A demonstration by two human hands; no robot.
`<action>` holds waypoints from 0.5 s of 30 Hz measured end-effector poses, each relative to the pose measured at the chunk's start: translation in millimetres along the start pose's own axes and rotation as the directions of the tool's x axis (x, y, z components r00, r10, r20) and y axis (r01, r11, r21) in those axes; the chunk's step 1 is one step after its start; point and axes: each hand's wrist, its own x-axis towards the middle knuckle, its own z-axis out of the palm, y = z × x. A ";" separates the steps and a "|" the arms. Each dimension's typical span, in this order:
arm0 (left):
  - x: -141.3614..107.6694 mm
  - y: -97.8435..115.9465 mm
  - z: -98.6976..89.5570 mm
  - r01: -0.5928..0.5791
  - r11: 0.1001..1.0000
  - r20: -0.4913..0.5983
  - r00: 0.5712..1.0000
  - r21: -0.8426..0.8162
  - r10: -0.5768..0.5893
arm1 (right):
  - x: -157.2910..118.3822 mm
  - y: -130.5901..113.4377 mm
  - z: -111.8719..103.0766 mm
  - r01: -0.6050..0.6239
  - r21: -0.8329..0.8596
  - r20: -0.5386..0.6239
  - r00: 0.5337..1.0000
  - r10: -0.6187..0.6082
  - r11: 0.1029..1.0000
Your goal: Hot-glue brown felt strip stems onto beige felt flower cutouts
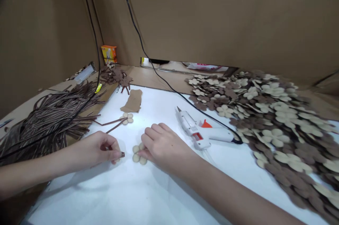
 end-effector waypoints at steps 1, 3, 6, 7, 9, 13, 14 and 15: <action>2.8 -0.6 1.4 -0.012 1.000 0.012 1.000 0.005 0.012 | -2.7 -2.9 0.1 -0.014 -0.004 -0.011 1.000 0.014 1.000; 8.7 -1.8 3.6 -0.030 1.000 0.031 0.999 0.007 0.030 | -8.3 -8.0 -2.3 -0.061 0.030 -0.033 0.998 0.062 0.998; 14.0 -2.5 5.4 -0.022 1.000 0.051 0.998 -0.011 0.023 | -17.9 -13.2 -9.4 -0.182 0.127 -0.052 0.980 0.190 0.975; 13.9 -2.1 5.7 -0.014 1.000 0.054 0.998 -0.010 0.014 | -21.4 -14.0 -11.9 -0.216 0.155 -0.061 0.972 0.228 0.964; 11.0 -0.7 6.6 0.005 1.000 0.053 0.999 0.004 -0.005 | -29.2 -14.4 -17.1 -0.270 0.177 -0.070 0.956 0.285 0.947; 1.1 2.8 10.5 0.020 0.999 0.010 1.000 0.044 -0.020 | -46.7 -10.5 -28.7 -0.335 0.142 -0.095 0.932 0.350 0.931; -0.4 3.4 11.8 0.017 0.999 0.005 1.000 0.052 -0.017 | -51.1 -8.5 -32.4 -0.355 0.152 -0.110 0.921 0.373 0.922; -1.2 3.7 13.0 0.010 0.998 0.006 1.000 0.057 -0.011 | -55.4 -6.1 -36.8 -0.370 0.164 -0.127 0.911 0.392 0.914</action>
